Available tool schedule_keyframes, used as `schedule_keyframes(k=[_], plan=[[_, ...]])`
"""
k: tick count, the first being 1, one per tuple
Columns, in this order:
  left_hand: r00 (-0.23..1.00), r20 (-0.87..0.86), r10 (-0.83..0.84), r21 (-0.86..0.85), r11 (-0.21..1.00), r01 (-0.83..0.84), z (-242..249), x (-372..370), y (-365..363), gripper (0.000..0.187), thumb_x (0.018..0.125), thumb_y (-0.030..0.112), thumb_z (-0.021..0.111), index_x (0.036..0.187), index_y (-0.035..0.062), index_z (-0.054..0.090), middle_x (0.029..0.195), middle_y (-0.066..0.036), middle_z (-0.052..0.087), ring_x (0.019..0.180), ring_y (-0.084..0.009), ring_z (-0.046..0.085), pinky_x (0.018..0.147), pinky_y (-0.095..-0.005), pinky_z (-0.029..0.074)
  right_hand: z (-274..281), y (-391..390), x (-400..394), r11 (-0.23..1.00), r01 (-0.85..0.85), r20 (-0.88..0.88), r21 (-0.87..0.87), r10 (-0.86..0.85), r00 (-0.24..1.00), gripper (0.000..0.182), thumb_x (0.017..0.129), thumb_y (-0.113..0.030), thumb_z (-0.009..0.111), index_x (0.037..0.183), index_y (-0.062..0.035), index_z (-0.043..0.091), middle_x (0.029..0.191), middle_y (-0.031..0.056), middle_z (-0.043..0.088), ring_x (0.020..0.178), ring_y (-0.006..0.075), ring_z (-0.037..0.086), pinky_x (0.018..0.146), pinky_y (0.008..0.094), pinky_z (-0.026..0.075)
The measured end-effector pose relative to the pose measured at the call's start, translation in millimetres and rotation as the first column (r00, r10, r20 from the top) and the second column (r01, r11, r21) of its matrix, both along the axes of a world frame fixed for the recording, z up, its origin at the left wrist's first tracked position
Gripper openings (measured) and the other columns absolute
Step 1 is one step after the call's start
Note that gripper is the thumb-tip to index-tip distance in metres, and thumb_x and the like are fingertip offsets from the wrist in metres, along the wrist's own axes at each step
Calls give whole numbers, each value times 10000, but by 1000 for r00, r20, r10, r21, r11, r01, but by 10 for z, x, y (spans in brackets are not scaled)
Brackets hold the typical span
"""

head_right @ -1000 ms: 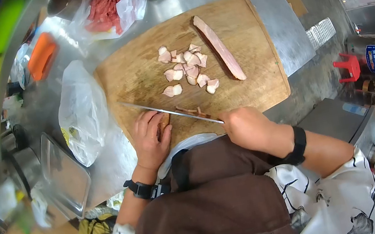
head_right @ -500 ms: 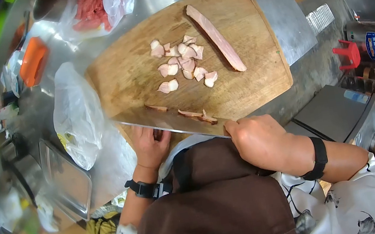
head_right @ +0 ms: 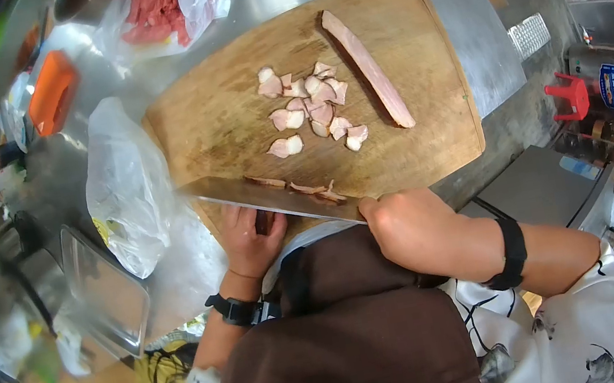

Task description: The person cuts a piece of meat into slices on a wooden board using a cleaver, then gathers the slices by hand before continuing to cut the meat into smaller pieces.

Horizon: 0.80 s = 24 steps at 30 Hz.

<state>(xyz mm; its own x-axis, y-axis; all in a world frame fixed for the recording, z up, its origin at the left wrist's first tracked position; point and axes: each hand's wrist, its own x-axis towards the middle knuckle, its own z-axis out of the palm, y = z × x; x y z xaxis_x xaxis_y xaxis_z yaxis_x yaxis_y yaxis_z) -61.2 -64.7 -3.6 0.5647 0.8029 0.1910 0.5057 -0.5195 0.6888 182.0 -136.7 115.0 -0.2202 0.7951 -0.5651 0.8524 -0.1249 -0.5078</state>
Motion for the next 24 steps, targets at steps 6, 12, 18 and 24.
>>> schedule_keyframes(k=[6, 12, 18, 24], plan=[[1000, 21, -2, -3, 1000, 2, -51, -25, -22, 367, 683, 51, 783, 1017, 32, 632, 1041, -133, 592, 969, -350, 574, 849, -427, 480, -411, 561, -491, 990, -22, -91, 137, 35, 995, 191, 800, -46, 581, 973, 25, 616, 720, 233, 650, 653, 410, 647, 600, 488, 527], [999, 37, -8, 23, 1000, 7, 43, -7, -26, 367, 697, 46, 782, 1029, 29, 626, 1043, -131, 587, 994, -354, 573, 874, -434, 478, -309, 184, -219, 998, 26, 21, 54, -27, 999, 200, 836, -55, 587, 1015, 10, 648, 737, 242, 648, 690, 415, 649, 627, 490, 523], [997, 57, -43, 58, 997, 40, 33, -26, -42, 326, 714, 43, 774, 1004, 20, 628, 1060, -138, 585, 1027, -361, 567, 883, -442, 476, -259, -187, 42, 974, 201, 9, 104, -203, 979, 143, 898, -111, 600, 964, -10, 676, 761, 228, 649, 723, 410, 637, 659, 467, 527], [1000, 7, -4, 41, 999, 4, 37, -5, -80, 308, 708, 44, 771, 987, 26, 642, 1041, -147, 596, 999, -367, 569, 870, -442, 477, 39, -247, 4, 985, 139, 1, 97, -140, 990, 159, 835, -62, 614, 981, -12, 652, 787, 200, 659, 731, 392, 645, 663, 465, 531]])
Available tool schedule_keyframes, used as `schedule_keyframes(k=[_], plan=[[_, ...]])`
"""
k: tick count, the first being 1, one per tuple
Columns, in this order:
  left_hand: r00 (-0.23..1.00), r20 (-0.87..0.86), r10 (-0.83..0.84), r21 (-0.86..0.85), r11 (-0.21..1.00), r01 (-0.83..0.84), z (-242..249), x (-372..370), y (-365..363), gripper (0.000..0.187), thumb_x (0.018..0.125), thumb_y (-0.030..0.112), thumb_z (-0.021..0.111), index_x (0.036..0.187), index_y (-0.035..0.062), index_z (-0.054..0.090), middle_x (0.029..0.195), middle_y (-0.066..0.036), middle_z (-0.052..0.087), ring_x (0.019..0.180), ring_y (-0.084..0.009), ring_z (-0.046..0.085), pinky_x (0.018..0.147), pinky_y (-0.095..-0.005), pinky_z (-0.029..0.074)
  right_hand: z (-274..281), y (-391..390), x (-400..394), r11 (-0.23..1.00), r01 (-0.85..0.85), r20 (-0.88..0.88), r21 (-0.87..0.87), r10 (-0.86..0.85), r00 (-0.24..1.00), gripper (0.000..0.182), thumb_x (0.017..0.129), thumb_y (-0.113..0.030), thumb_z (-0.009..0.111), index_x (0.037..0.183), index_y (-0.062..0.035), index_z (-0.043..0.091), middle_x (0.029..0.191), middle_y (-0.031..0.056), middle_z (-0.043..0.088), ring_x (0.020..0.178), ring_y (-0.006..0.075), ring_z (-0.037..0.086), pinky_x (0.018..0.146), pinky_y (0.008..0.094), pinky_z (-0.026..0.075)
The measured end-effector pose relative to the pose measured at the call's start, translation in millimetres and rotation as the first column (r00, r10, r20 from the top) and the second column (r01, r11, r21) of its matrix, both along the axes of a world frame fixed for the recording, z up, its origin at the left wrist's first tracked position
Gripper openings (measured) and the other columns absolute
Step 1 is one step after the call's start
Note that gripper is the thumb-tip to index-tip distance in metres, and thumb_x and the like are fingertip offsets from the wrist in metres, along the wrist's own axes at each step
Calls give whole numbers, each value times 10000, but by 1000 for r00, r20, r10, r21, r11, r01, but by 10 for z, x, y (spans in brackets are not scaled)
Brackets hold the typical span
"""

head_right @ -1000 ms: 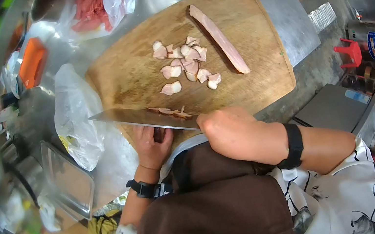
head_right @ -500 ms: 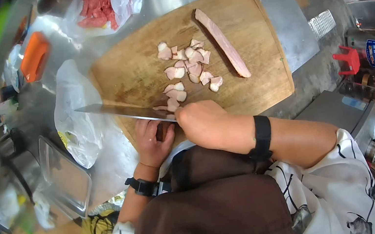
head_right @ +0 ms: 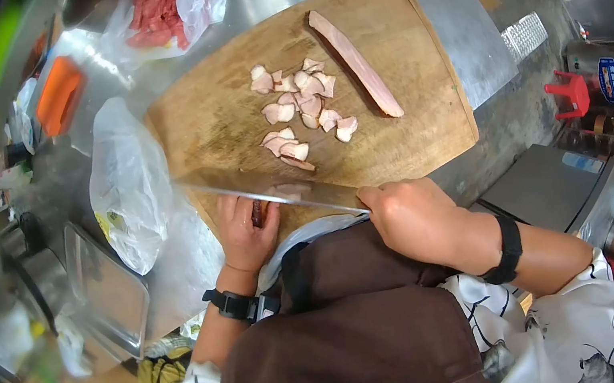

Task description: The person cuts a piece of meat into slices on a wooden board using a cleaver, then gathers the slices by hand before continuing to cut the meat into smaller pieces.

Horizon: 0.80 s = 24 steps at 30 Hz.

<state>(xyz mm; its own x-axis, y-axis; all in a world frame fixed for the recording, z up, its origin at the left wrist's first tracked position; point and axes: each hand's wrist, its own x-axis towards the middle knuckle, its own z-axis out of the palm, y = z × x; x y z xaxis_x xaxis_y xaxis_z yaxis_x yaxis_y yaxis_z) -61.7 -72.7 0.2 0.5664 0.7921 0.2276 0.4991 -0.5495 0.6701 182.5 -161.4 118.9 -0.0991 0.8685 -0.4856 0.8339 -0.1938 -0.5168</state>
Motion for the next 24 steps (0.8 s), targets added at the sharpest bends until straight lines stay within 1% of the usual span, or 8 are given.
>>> schedule_keyframes(k=[2, 3, 6, 12, 15, 18, 21, 24], plan=[[998, -55, -14, 2, 1000, 14, -6, -27, -5, 310, 702, 53, 774, 986, 29, 650, 1029, -148, 600, 979, -369, 568, 867, -441, 477, 43, -33, -4, 1000, -22, 8, -7, 22, 1000, 182, 815, -54, 613, 992, -19, 638, 781, 185, 659, 726, 380, 650, 664, 464, 533], [998, -56, -12, 9, 1000, 13, -24, -40, -14, 315, 700, 60, 777, 988, 32, 652, 1022, -148, 600, 972, -370, 566, 866, -442, 476, 57, -43, -5, 999, -34, 12, -12, 34, 999, 195, 805, -50, 612, 998, -23, 631, 778, 178, 659, 724, 374, 652, 665, 463, 534], [998, -58, -8, 13, 1000, 9, -80, -66, -32, 325, 696, 79, 785, 993, 37, 659, 1011, -148, 602, 962, -373, 562, 866, -447, 473, 90, -42, -3, 998, -62, -7, 2, 62, 998, 118, 841, -79, 561, 926, -3, 593, 747, 188, 657, 711, 382, 663, 644, 458, 536], [999, -50, 5, -23, 1000, -6, -86, -56, -10, 322, 700, 81, 783, 996, 39, 664, 1032, -156, 605, 985, -383, 563, 873, -456, 472, 99, 53, -12, 994, -88, -1, -57, 88, 996, 125, 798, -41, 544, 899, 18, 588, 741, 199, 655, 712, 396, 666, 648, 470, 537], [998, -59, -6, -35, 999, 4, -67, -56, 28, 325, 699, 77, 780, 1001, 36, 664, 1045, -159, 607, 992, -384, 565, 876, -457, 473, -28, 146, -48, 989, -137, -6, -60, 137, 991, 125, 824, -47, 555, 933, 2, 591, 705, 182, 638, 658, 373, 650, 600, 465, 525], [999, -53, -3, -70, 998, 0, -54, -40, 32, 333, 694, 73, 781, 1004, 34, 665, 1052, -160, 607, 992, -385, 568, 874, -457, 476, -178, 435, -257, 992, -129, -62, -13, 127, 990, 106, 824, -43, 554, 907, 15, 584, 676, 199, 630, 647, 395, 645, 594, 475, 521], [999, -35, 5, -71, 997, -8, -56, -48, 51, 344, 687, 68, 783, 1008, 34, 664, 1059, -161, 606, 988, -388, 571, 865, -455, 482, -234, 502, -302, 990, -126, -101, 63, 132, 986, 103, 816, -35, 554, 901, 18, 582, 672, 215, 630, 663, 411, 646, 592, 489, 517], [1000, -26, 0, -59, 998, -1, -60, -29, 61, 362, 681, 66, 788, 1017, 33, 657, 1069, -159, 603, 983, -386, 574, 856, -452, 487, -61, 325, -117, 992, -111, -89, -58, 106, 990, 115, 819, -40, 548, 911, 18, 584, 709, 228, 644, 678, 417, 650, 597, 497, 517]])
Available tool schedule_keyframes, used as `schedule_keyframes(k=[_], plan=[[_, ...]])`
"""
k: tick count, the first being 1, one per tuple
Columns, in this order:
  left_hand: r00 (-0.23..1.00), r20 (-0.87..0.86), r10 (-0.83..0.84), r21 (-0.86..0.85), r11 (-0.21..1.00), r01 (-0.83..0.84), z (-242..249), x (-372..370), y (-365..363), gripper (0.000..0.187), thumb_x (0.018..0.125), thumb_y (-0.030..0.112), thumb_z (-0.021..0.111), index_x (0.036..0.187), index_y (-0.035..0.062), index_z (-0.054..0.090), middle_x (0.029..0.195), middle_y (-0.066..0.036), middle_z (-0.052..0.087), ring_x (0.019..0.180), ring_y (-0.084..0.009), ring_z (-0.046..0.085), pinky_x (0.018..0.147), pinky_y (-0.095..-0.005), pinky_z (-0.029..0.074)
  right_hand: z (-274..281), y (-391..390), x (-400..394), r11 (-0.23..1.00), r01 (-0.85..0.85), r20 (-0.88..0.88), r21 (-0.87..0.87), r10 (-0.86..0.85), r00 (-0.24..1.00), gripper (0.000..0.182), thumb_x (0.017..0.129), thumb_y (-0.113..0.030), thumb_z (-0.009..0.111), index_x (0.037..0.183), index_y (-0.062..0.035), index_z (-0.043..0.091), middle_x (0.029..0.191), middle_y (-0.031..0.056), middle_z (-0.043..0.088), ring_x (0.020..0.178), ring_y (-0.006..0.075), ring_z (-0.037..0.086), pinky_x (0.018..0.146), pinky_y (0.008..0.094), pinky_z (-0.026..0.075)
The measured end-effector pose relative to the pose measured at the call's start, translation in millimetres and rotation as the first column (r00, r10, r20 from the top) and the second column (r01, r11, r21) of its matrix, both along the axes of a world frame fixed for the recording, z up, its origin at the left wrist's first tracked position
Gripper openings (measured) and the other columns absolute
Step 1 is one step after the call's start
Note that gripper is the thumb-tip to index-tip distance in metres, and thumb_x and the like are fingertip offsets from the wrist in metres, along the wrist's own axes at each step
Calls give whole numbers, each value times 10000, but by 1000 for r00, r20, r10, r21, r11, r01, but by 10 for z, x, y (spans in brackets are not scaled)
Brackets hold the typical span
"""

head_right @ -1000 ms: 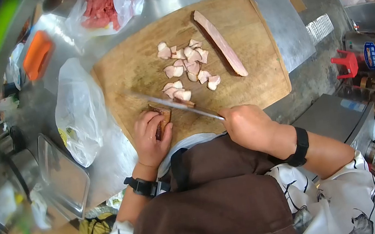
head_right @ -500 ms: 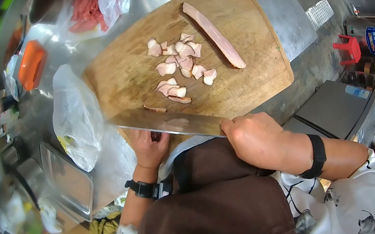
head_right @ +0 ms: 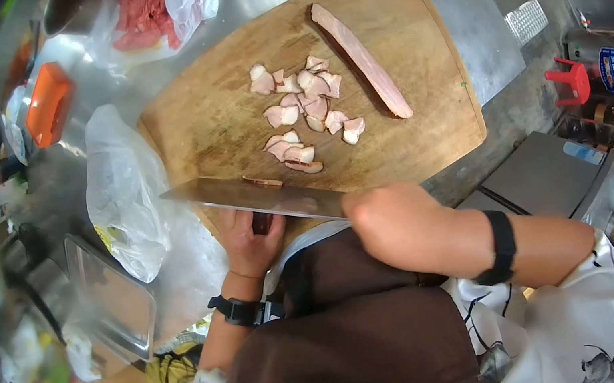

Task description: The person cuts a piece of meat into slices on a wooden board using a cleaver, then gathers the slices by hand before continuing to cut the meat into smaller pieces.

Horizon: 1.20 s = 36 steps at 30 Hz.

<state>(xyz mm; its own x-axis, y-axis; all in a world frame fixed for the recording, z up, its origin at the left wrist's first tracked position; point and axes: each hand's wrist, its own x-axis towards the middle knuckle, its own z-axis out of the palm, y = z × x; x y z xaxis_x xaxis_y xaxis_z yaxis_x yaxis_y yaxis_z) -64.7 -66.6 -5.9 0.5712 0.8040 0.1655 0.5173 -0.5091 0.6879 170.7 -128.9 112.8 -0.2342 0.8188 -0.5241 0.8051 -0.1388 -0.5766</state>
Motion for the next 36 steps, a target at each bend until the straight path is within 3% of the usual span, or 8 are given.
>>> schedule_keyframes(k=[3, 9, 13, 19, 22, 25, 28, 36], plan=[[1000, 15, -1, 15, 1000, 1, -3, 4, 16, 367, 677, 72, 801, 1008, 36, 646, 1067, -150, 599, 979, -374, 577, 848, -446, 491, -93, 7, -33, 997, -5, 51, -74, 9, 999, 119, 832, -61, 542, 910, 19, 584, 729, 231, 651, 694, 418, 655, 608, 503, 519], [999, 35, 9, 1, 1000, -9, -75, -39, -39, 376, 682, 70, 803, 1024, 35, 652, 1075, -141, 609, 1014, -369, 579, 874, -443, 481, -487, 350, -386, 994, 12, -8, 112, -11, 1000, 124, 845, -80, 539, 902, 9, 604, 720, 227, 651, 717, 418, 663, 626, 512, 522], [999, -6, -34, 54, 998, 34, 74, 1, 13, 378, 679, 83, 808, 1013, 43, 636, 1076, -120, 587, 1032, -353, 566, 882, -445, 473, -333, 31, -149, 999, 35, 98, 23, -37, 995, 120, 861, -74, 574, 942, -10, 635, 727, 232, 647, 714, 425, 646, 636, 497, 519], [996, -13, -84, 103, 991, 85, 131, -22, -69, 361, 695, 64, 786, 1021, 30, 635, 1089, -125, 589, 1057, -359, 561, 904, -437, 460, -314, -381, 103, 970, 231, 46, 74, -234, 971, 154, 925, -128, 578, 1004, -13, 643, 758, 226, 641, 731, 427, 633, 650, 483, 509], [998, -19, -62, 80, 995, 63, 96, -9, -84, 328, 703, 56, 765, 1010, 34, 653, 1084, -124, 597, 1060, -355, 565, 900, -438, 468, -75, -357, 64, 976, 196, 41, 89, -201, 979, 94, 869, -75, 552, 890, 8, 591, 740, 226, 643, 696, 415, 642, 638, 492, 515], [998, -32, -46, 89, 995, 48, 89, -4, -95, 298, 706, 49, 757, 988, 31, 663, 1034, -129, 608, 1012, -359, 575, 875, -439, 476, 50, -399, 66, 991, 110, 106, 78, -118, 987, 149, 852, -62, 591, 988, -23, 639, 758, 192, 650, 731, 390, 649, 661, 466, 528], [999, -29, -39, 76, 996, 41, 82, -16, -101, 273, 701, 60, 759, 959, 41, 670, 927, -125, 607, 920, -358, 572, 831, -447, 476, 123, -449, 55, 995, 81, 114, 66, -88, 990, 170, 806, -43, 599, 974, -36, 623, 745, 163, 646, 724, 367, 654, 655, 452, 535], [1000, -15, -23, 54, 998, 24, 4, -36, -95, 291, 696, 77, 769, 966, 58, 663, 959, -125, 612, 935, -356, 572, 844, -446, 475, 88, -403, 48, 998, 35, 90, 46, -39, 995, 140, 813, -50, 551, 930, 20, 582, 765, 208, 655, 720, 393, 667, 657, 473, 541]])
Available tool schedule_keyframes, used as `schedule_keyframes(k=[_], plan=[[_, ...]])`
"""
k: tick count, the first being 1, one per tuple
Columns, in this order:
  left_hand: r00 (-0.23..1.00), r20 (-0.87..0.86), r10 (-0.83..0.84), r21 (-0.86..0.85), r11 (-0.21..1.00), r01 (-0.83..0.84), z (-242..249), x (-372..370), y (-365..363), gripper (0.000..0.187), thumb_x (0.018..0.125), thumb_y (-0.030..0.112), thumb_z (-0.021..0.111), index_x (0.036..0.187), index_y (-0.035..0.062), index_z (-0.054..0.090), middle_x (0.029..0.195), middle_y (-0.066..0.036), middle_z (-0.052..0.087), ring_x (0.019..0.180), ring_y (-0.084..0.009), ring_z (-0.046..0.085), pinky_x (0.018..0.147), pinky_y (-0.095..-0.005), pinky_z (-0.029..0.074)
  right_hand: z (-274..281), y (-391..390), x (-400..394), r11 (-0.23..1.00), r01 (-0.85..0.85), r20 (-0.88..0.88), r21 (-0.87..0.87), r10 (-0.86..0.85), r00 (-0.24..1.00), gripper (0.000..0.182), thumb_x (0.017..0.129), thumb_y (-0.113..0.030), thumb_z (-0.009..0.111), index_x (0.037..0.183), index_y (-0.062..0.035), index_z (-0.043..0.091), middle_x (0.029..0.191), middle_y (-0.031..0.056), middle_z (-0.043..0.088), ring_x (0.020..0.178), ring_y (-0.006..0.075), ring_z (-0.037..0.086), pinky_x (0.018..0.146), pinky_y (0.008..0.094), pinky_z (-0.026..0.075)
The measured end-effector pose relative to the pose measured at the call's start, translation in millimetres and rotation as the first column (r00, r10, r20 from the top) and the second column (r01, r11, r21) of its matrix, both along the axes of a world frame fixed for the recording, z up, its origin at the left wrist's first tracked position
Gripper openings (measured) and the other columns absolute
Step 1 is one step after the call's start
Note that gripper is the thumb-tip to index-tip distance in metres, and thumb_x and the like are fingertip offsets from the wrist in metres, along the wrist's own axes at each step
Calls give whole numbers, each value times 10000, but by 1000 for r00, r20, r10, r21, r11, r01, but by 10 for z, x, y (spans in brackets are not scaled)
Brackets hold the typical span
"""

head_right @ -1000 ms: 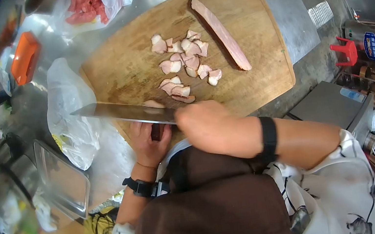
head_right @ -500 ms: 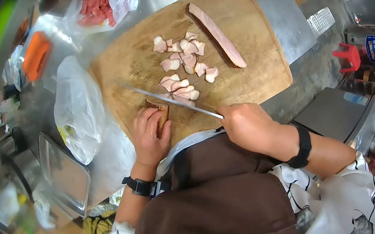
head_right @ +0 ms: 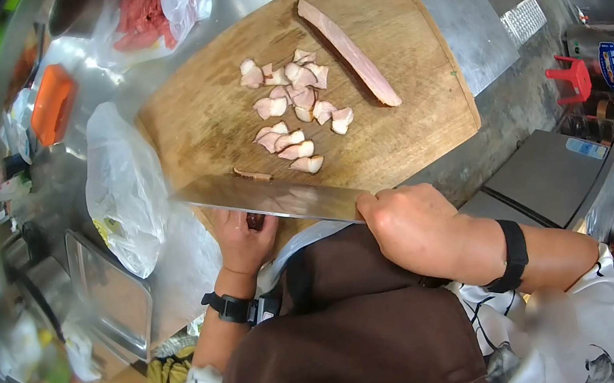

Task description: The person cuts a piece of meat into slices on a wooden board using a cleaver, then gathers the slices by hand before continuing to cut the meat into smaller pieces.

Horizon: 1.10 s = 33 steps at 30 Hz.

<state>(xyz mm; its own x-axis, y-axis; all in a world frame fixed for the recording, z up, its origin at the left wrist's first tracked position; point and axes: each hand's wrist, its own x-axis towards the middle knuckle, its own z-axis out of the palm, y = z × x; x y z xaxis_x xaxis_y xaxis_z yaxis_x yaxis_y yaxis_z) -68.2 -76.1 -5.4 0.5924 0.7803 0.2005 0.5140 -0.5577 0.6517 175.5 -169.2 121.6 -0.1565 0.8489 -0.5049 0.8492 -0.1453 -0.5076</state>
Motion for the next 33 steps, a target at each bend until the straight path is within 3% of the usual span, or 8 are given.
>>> schedule_keyframes(k=[4, 7, 13, 16, 19, 22, 28, 33], plan=[[1000, -16, -10, -7, 1000, 10, 2, -6, 29, 317, 686, 81, 768, 985, 59, 662, 1001, -135, 613, 960, -361, 572, 866, -441, 477, 40, 88, -22, 999, -12, 5, -53, 12, 1000, 122, 807, -39, 542, 900, 25, 589, 758, 220, 659, 719, 398, 672, 658, 472, 546], [1000, 4, -11, -11, 1000, 11, 15, 6, 42, 331, 684, 78, 763, 999, 57, 666, 1015, -138, 615, 977, -369, 573, 876, -443, 478, -97, 206, -134, 1000, -29, -7, 13, 29, 1000, 111, 802, -34, 566, 904, -6, 600, 712, 187, 646, 666, 373, 656, 603, 467, 526], [1000, 9, 7, -37, 999, -6, 11, 2, 48, 365, 681, 73, 767, 1031, 52, 666, 1027, -148, 613, 990, -379, 572, 880, -446, 478, -240, 412, -253, 997, -9, -94, 75, 16, 995, 110, 809, -44, 565, 901, 10, 596, 711, 210, 648, 644, 406, 648, 596, 488, 522], [999, 35, -8, -51, 999, 10, 36, 17, 83, 365, 676, 64, 770, 1026, 47, 663, 1048, -151, 609, 987, -380, 572, 871, -453, 479, -85, 258, -87, 997, -20, -22, -75, 19, 1000, 109, 824, -46, 554, 906, 14, 595, 721, 220, 650, 654, 412, 647, 604, 496, 520], [999, 36, -14, -21, 1000, 14, 16, 11, 85, 382, 672, 58, 771, 1036, 44, 654, 1066, -147, 604, 989, -371, 573, 860, -455, 479, -242, 421, -228, 993, -15, -42, -113, 10, 999, 122, 826, -46, 555, 921, 17, 599, 730, 229, 650, 676, 412, 652, 618, 502, 521], [999, 41, -7, -35, 999, 9, -88, -19, 33, 409, 670, 55, 771, 1058, 46, 639, 1084, -142, 595, 1002, -362, 567, 870, -443, 473, -501, 772, -500, 994, -41, -112, 100, 52, 992, 138, 811, -45, 570, 928, 20, 604, 733, 240, 651, 694, 418, 654, 635, 511, 520], [999, 29, -30, 9, 1000, 30, 61, 5, 59, 398, 681, 62, 777, 1053, 36, 638, 1116, -127, 591, 1062, -366, 562, 911, -445, 465, -390, 422, -262, 999, 10, -21, -35, -10, 1000, 173, 828, -42, 574, 979, 16, 635, 743, 247, 653, 708, 431, 647, 664, 508, 521], [999, 10, -50, 52, 997, 50, 76, -20, -11, 388, 697, 56, 790, 1052, 22, 637, 1123, -144, 590, 1089, -372, 560, 942, -444, 459, -355, 4, 5, 994, 108, -19, 26, -107, 994, 171, 851, -62, 585, 1001, -2, 640, 750, 225, 651, 721, 421, 642, 656, 491, 520]])
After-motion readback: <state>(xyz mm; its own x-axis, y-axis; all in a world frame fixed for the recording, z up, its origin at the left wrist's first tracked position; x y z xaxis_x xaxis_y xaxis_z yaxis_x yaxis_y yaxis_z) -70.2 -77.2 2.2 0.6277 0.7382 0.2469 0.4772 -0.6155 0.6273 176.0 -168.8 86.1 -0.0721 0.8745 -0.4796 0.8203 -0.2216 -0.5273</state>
